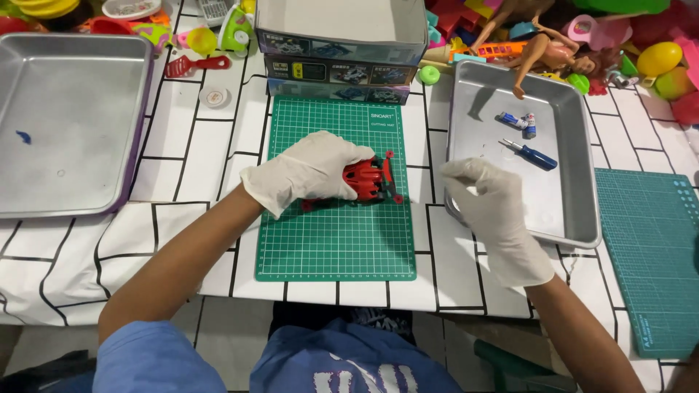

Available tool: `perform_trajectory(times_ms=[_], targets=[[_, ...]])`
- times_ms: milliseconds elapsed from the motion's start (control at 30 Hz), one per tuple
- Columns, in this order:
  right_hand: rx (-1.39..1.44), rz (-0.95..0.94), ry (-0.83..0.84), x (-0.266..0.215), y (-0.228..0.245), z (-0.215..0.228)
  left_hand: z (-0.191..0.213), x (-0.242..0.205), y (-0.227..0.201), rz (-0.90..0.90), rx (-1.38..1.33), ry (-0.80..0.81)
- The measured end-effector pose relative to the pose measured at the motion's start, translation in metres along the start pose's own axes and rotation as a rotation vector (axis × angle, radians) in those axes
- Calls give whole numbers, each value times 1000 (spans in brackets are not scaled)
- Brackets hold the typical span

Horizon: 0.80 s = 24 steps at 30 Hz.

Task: The person assembles a model car on a green cutting mat. They attach black and red plastic parts to the chassis, use a screwdriver to tighten screws, and attach red wheels to the vehicle.

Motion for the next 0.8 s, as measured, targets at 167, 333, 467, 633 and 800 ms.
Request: perform_trajectory(times_ms=[167, 333, 467, 633, 800], targets=[[-82, 365, 7, -36, 1, -63, 7, 8, 8, 18, -148, 72], [-298, 544, -89, -43, 0, -69, 7, 9, 7, 24, -259, 144], [-222, 483, -103, -32, 22, -65, 1, 23, 29, 35, -423, 142], [-143, 381, -15, -33, 10, -76, 1, 23, 36, -8, -451, 127], [-36, 255, 32, -26, -1, -78, -3, 23, 42, -31, -505, 120]])
Point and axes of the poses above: each hand's wrist, its own x-axis towards the middle knuckle, its own z-axis out of the back of the hand, y = z × x, the point moved 9 cm from there along x, towards the middle knuckle, and after that the axes turned 5 degrees about z, right-handed, at the moved point
